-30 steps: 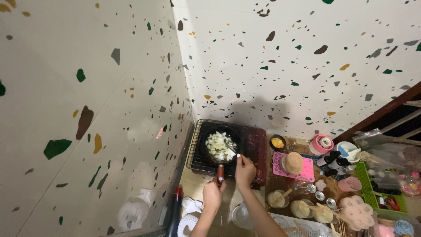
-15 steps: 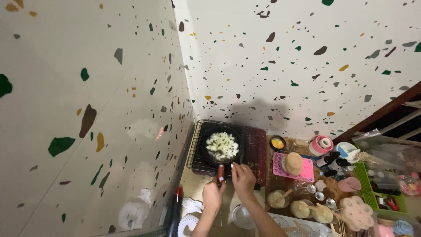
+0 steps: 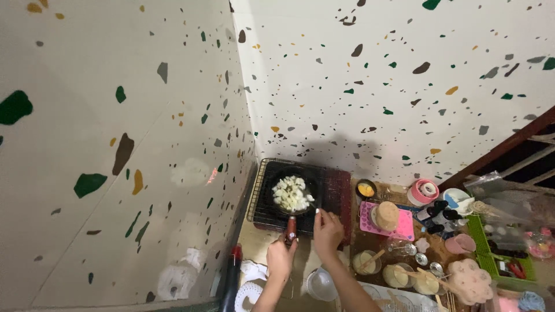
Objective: The recorder is melting wax and preparing scented candles in a workshop.
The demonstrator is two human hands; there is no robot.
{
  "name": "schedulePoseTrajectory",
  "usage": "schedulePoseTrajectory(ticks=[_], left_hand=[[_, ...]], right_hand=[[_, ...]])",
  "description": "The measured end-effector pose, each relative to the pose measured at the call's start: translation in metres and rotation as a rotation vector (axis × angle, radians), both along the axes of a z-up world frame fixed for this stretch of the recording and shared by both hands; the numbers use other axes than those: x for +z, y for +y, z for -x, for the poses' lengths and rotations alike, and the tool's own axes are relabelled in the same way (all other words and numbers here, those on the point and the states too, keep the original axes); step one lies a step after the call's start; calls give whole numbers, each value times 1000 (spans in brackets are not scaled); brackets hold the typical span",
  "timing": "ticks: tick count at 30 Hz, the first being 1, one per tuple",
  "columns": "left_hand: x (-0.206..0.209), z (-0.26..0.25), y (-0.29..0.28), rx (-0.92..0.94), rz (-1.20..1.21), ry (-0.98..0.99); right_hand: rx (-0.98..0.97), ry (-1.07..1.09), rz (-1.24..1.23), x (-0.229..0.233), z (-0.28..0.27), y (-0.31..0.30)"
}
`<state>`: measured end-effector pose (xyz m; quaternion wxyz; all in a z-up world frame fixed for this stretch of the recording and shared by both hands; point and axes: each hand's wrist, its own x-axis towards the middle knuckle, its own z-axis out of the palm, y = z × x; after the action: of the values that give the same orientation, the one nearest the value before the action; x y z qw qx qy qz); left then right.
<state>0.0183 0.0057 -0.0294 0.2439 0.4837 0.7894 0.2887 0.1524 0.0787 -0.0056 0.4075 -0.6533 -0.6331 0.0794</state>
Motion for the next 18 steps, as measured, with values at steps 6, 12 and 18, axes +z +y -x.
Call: schedulePoseTrajectory(ticks=[6, 12, 18], left_hand=[[8, 0, -3, -6, -5, -37], [16, 6, -28, -16, -30, -70], [-30, 39, -87, 29, -30, -117]], right_hand=[[72, 148, 49, 15, 14, -15], [279, -52, -320, 21, 5, -23], [358, -158, -452, 14, -19, -29]])
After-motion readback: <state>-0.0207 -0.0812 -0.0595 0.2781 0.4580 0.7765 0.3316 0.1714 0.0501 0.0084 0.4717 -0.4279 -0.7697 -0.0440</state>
